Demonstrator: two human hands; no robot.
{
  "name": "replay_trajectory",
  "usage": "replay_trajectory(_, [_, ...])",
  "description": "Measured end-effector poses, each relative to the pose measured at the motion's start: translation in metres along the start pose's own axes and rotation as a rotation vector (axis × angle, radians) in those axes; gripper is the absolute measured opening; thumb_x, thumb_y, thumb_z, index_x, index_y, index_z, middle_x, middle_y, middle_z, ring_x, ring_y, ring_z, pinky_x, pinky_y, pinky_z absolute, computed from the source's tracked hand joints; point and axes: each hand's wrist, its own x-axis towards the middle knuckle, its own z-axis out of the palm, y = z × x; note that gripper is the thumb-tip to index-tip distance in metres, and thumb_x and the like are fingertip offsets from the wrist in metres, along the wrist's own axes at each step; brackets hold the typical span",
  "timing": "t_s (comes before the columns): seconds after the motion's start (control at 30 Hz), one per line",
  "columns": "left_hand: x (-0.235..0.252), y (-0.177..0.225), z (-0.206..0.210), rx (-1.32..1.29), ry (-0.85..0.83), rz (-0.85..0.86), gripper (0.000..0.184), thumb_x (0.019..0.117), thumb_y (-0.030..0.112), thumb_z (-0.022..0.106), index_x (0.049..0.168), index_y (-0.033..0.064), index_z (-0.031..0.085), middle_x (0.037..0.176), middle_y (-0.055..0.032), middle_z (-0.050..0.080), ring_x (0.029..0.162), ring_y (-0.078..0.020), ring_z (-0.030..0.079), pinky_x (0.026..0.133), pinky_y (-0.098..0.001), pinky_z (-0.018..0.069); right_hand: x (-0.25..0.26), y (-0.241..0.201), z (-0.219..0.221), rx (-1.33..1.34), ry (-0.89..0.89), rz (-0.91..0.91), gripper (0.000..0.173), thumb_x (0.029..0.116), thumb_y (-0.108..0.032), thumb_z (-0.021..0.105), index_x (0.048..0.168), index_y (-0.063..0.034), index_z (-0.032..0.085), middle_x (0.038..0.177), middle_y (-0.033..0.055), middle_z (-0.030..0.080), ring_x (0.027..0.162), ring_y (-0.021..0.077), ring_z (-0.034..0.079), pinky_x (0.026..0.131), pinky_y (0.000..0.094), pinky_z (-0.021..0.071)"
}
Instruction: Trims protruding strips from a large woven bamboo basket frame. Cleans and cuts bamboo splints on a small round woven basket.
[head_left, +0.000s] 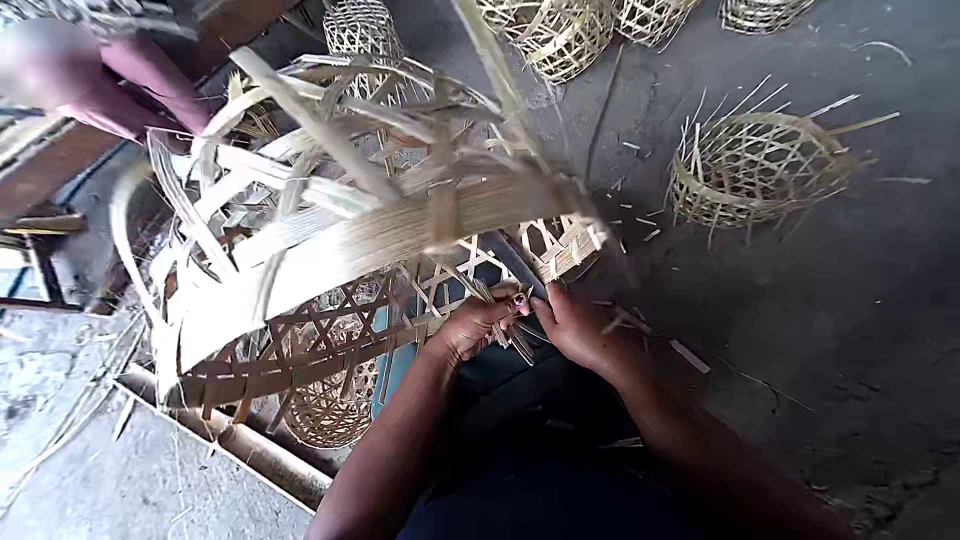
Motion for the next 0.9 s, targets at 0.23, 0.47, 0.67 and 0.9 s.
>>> replay_trajectory(0.23, [-0.054, 0.065, 0.003, -0.14, -0.131, 0.413, 0.016, 0.0921, 0.035, 0.074, 0.086, 0.0207, 0.076, 0.073, 0.0076, 0.069, 0.057, 0.0028, 0.061, 0.052, -0.0122, 0.0505, -0.006, 0.012, 0.001, 0.134, -0.016, 0.076, 0.042, 0.1098, -0.03, 0.046, 0.134, 0.0035, 0.053, 0.106, 0.0247, 0.066, 0.101, 0.0381, 0.067, 0.091, 0.0562, 0.052])
replay_trajectory(0.47, [-0.06, 0.059, -0.016, 0.027, -0.039, 0.258, 0.024, 0.1004, 0.039, 0.064, 0.086, 0.0197, 0.064, 0.074, 0.0071, 0.058, 0.064, -0.003, 0.059, 0.06, -0.0185, 0.0528, -0.018, 0.005, -0.017, 0.163, 0.176, 0.07, 0.044, 0.1105, -0.03, 0.045, 0.141, 0.0015, 0.051, 0.101, 0.0236, 0.068, 0.095, 0.0372, 0.068, 0.088, 0.0572, 0.0527])
replay_trajectory(0.67, [-0.043, 0.046, 0.003, 0.325, 0.23, 0.019, 0.029, 0.1092, 0.016, 0.044, 0.106, 0.0028, 0.07, 0.067, 0.0021, 0.062, 0.056, -0.0053, 0.058, 0.054, -0.0203, 0.0508, -0.025, -0.016, -0.025, 0.024, 0.201, 0.059, 0.042, 0.1104, -0.029, 0.046, 0.141, -0.0008, 0.052, 0.097, 0.0237, 0.069, 0.092, 0.0411, 0.069, 0.083, 0.0597, 0.0534])
replay_trajectory(0.9, [-0.028, 0.047, 0.007, 0.162, -0.011, -0.079, 0.036, 0.1114, 0.019, 0.035, 0.123, 0.0034, 0.066, 0.102, -0.0051, 0.076, 0.068, -0.0051, 0.069, 0.054, -0.018, 0.0535, -0.035, -0.027, -0.031, 0.053, 0.233, -0.024, 0.045, 0.1098, -0.027, 0.048, 0.151, -0.011, 0.046, 0.091, 0.0194, 0.07, 0.085, 0.0362, 0.07, 0.078, 0.0567, 0.0548])
